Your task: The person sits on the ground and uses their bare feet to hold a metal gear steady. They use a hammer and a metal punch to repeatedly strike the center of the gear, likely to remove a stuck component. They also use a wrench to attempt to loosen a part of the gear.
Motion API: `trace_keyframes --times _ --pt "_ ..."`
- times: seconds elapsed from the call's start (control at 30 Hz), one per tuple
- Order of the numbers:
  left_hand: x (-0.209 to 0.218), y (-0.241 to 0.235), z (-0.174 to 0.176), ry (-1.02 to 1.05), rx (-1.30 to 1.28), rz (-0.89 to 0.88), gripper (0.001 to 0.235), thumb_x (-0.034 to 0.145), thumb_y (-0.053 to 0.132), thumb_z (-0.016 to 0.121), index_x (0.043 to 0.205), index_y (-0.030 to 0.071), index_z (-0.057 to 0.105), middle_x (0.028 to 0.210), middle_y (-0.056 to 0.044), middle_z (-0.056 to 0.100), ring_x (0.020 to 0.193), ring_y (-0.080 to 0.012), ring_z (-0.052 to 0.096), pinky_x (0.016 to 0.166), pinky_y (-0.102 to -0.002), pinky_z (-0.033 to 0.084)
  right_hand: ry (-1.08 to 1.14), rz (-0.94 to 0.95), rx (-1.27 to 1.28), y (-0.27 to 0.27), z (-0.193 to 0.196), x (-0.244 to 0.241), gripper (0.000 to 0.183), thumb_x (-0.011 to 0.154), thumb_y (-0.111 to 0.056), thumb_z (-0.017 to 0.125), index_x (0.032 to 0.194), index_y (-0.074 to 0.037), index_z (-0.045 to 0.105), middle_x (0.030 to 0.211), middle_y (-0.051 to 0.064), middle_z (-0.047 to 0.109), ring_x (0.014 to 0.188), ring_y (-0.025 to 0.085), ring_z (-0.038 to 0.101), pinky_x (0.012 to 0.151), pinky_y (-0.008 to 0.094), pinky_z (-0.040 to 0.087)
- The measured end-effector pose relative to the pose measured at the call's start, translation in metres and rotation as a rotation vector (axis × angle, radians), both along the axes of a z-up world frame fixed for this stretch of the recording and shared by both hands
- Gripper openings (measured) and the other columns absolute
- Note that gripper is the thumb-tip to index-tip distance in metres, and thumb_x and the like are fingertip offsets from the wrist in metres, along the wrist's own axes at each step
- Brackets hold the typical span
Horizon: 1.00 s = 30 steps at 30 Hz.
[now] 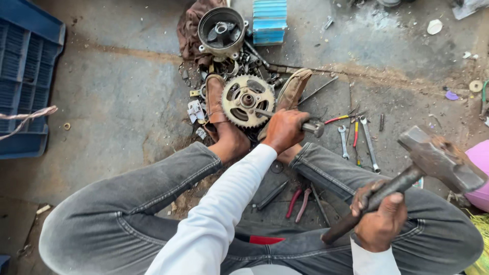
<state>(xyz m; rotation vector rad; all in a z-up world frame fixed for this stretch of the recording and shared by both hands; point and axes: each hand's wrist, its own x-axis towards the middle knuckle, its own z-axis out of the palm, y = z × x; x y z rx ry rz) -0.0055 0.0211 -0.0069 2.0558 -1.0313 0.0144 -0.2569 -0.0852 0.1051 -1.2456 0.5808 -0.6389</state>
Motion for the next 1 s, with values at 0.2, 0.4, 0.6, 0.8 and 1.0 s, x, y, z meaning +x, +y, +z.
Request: trace_keyframes --times 0.2,0.4,0.6,0.8,1.0 --pt "0.0 -0.003 -0.002 -0.005 -0.015 0.012 0.016 0.076 0.009 0.072 0.091 0.014 0.07 0.081 -0.005 0.072 0.079 -0.0263 0.071 0.069 -0.042 0.05 0.112 0.075 0.0 0.014 -0.012 -0.001 0.055 0.108 -0.058 0.046 0.107 -0.004 0.046 0.07 0.008 0.045 0.054 0.015 0.044 0.048 0.029 0.039" --pt "0.004 -0.007 0.002 0.0 0.044 0.054 0.009 0.078 0.012 0.072 0.086 0.014 0.069 0.077 -0.006 0.071 0.076 -0.0286 0.07 0.069 -0.044 0.049 0.169 0.093 0.023 0.009 -0.024 0.005 0.055 0.108 -0.059 0.044 0.106 -0.004 0.045 0.07 0.008 0.045 0.054 0.015 0.044 0.048 0.028 0.038" --pt "0.008 -0.008 0.004 0.007 0.05 0.058 0.007 0.078 0.01 0.07 0.084 0.013 0.067 0.077 -0.005 0.071 0.077 -0.029 0.071 0.069 -0.044 0.049 0.196 0.087 0.048 0.007 -0.033 0.008 0.056 0.107 -0.06 0.044 0.106 -0.004 0.046 0.069 0.008 0.045 0.053 0.015 0.044 0.047 0.028 0.037" --pt "0.011 -0.012 0.007 0.046 0.08 0.08 0.008 0.084 0.007 0.068 0.081 0.013 0.065 0.074 -0.004 0.07 0.069 -0.0243 0.069 0.068 -0.043 0.049 0.222 0.11 0.082 0.006 -0.034 0.013 0.055 0.107 -0.059 0.043 0.106 -0.004 0.046 0.071 0.007 0.046 0.054 0.013 0.045 0.048 0.027 0.039" --pt "0.006 -0.009 0.01 0.014 -0.005 0.147 0.008 0.08 0.007 0.069 0.081 0.012 0.063 0.073 -0.006 0.068 0.071 -0.0266 0.068 0.066 -0.042 0.045 0.253 0.151 0.114 0.007 -0.032 0.025 0.048 0.11 -0.053 0.042 0.105 -0.006 0.046 0.071 0.005 0.046 0.055 0.012 0.045 0.048 0.027 0.04"
